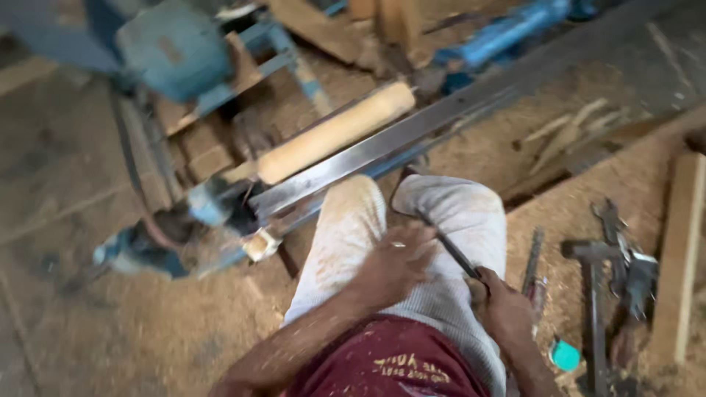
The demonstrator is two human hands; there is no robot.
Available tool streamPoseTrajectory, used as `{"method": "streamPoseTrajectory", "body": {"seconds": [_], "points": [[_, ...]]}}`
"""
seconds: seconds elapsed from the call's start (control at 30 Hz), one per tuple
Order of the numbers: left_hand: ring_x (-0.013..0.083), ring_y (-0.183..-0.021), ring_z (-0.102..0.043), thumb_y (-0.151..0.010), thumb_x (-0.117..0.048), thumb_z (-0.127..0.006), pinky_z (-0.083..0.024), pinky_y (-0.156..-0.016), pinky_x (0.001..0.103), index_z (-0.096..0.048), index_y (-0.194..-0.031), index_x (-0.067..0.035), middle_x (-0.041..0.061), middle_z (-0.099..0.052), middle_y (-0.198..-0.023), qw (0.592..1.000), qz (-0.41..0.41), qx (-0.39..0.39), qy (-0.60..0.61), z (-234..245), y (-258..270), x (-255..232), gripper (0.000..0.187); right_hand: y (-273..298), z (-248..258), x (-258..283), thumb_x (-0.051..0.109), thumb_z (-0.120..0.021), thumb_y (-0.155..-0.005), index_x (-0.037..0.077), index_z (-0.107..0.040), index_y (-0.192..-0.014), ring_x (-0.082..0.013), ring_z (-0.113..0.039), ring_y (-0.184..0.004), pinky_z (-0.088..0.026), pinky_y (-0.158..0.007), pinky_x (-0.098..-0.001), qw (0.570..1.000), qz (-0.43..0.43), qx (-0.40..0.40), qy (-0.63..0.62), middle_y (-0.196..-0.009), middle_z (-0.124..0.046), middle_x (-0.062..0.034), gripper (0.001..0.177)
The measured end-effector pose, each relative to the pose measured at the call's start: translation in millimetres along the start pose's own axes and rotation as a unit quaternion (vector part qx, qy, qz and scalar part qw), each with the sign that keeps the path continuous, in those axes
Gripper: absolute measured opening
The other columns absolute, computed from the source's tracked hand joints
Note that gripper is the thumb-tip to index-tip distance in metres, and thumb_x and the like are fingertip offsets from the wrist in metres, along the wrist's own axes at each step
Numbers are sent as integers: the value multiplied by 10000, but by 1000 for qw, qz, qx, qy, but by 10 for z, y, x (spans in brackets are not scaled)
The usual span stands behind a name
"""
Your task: The person operates a wood lathe to shape a cylindrical wooden piece. They use a chisel to shave and smooth the rotating wood, creating wood shavings. The person maintains a steady hand and adjusts the tool position as needed.
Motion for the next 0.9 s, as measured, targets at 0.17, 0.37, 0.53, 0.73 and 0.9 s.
{"method": "streamPoseTrajectory", "body": {"seconds": [0.17,0.37,0.53,0.73,0.9], "points": [[302,-885,-691,-985,-217,-595,-493,-872,512,-692,-992,-91,83,-717,-968,972,133,194,8,-653,-36,260,160,180,912,781,297,-691,-990,262,-684,-1217,-289,-676,-1029,-528,-903,-539,928,286,-234,52,-1072,-773,-93,230],[287,-940,-669,-1020,-403,-580,-534,-844,433,-640,-1108,-53,127,-681,-999,808,399,6,432,-797,25,586,366,76,898,1176,129,-649,-982,-138,-438,-1318,-338,-571,-1057,-523,-845,-497,893,276,-289,-206,-1146,-596,-338,478],[276,-937,-697,-1023,-597,-415,-544,-809,422,-672,-1112,-44,151,-718,-998,805,474,85,346,-998,428,922,617,-431,-471,987,166,-477,-1047,41,-595,-1114,-114,-485,-541,-408,-447,-282,880,31,184,-438,-711,-565,-14,185],[405,-884,-703,-1045,-600,-414,-531,-788,505,-722,-968,3,219,-726,-885,816,487,253,180,-1173,736,1466,681,-486,-893,1057,170,-486,-1044,74,-595,-1081,-108,-388,-497,-315,-419,-269,769,-50,277,-575,-666,-462,-3,149],[393,-1217,-633,-970,-213,-533,-516,-1045,482,-666,-1273,-33,194,-668,-1284,962,269,52,-6,-579,138,1406,377,-637,-986,1053,195,-455,-1067,70,-535,-1006,-95,-380,-476,-320,-408,-261,744,-110,264,-604,-662,-460,12,160]]}}
Point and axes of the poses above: each hand's wrist, its own y-axis away from the middle knuckle, its own z-axis out of the back of the hand, x = y × z, the point moved 9 cm from there along -y, towards the middle knuckle
